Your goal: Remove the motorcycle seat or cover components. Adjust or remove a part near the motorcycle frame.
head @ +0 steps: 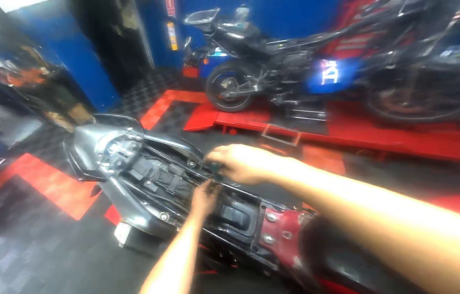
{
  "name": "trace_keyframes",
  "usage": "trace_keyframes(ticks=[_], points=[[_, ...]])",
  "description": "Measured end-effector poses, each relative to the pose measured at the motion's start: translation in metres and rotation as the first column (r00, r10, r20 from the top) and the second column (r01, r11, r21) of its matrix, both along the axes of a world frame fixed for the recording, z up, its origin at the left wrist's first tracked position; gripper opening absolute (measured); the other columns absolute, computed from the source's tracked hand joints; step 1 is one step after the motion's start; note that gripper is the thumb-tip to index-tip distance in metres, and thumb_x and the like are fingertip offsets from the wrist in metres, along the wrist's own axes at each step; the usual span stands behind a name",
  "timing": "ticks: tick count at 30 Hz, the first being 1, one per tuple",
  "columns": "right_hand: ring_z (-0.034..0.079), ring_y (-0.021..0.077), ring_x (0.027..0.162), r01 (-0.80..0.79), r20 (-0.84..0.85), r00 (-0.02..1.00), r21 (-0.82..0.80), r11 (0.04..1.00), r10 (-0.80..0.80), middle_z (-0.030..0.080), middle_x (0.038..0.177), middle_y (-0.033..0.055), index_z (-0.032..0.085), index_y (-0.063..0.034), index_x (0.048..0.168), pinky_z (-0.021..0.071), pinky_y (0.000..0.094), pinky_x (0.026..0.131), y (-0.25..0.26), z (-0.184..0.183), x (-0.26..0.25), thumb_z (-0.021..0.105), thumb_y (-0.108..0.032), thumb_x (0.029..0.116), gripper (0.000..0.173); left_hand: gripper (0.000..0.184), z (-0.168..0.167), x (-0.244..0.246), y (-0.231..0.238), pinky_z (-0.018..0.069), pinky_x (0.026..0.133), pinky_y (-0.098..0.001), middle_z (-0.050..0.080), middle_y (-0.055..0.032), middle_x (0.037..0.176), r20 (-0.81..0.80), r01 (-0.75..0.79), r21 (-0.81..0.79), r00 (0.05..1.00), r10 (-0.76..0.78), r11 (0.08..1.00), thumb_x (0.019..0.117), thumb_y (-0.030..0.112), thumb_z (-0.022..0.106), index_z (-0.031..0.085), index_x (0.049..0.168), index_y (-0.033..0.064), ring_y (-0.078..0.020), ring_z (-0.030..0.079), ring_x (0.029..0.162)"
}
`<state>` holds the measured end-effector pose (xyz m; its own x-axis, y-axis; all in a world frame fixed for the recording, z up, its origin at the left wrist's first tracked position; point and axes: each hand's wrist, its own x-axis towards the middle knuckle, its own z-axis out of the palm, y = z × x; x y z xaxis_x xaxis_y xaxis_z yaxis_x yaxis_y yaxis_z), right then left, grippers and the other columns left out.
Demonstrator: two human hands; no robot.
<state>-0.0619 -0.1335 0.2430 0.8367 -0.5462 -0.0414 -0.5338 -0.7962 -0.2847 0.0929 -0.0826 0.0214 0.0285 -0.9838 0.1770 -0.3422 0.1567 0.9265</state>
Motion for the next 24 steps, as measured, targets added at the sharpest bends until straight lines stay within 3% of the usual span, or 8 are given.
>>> trace_keyframes(ticks=[4,7,20,24], points=[[0.067,0.0191,0.109,-0.029,-0.019,0.999,0.003,1.000,0.029,0.068,0.125,0.0021,0.065,-0.0227,0.132,0.0567,0.0433,0.093,-0.005,0.002,0.004,0.066,-0.012,0.0962,0.037,0.017,0.002,-0.001,0.000,0.0633,0.081,-0.0401,0.077,-0.0020,0.092,-0.012,-0.037,0.036,0.999,0.038,0.999,0.1006,0.022,0.067,0.073,0.111,0.0106,-0.0125,0.074,0.081],[0.068,0.0201,0.107,-0.047,-0.005,0.999,0.009,0.999,0.047,0.068,0.125,0.0032,0.065,-0.0221,0.132,0.0570,0.0447,0.092,-0.012,0.001,0.005,0.067,-0.013,0.0959,0.038,0.017,0.001,0.000,-0.002,0.0630,0.085,-0.0405,0.077,-0.0014,0.096,0.004,-0.042,0.062,0.999,0.042,0.997,0.1017,0.021,0.064,0.073,0.113,0.0116,-0.0124,0.074,0.086],[0.067,0.0171,0.109,-0.133,0.038,0.991,0.031,0.991,0.132,0.068,0.126,0.0006,0.065,-0.0223,0.133,0.0561,0.0414,0.094,-0.032,-0.002,-0.005,0.066,-0.012,0.0959,0.038,0.012,-0.007,0.000,-0.007,0.0633,0.084,-0.0380,0.077,-0.0016,0.092,-0.006,-0.049,0.008,0.999,0.049,0.999,0.0977,0.017,0.069,0.075,0.106,0.0092,-0.0109,0.074,0.083],[0.066,0.0182,0.112,-0.146,-0.039,0.988,0.097,0.985,0.150,0.067,0.128,0.0022,0.064,-0.0229,0.135,0.0551,0.0418,0.096,-0.037,0.007,-0.005,0.065,-0.008,0.0961,0.042,0.013,-0.008,0.000,-0.007,0.0632,0.084,-0.0376,0.077,-0.0012,0.093,0.010,-0.041,0.009,0.999,0.041,0.999,0.0978,0.017,0.068,0.075,0.106,0.0095,-0.0106,0.074,0.084]])
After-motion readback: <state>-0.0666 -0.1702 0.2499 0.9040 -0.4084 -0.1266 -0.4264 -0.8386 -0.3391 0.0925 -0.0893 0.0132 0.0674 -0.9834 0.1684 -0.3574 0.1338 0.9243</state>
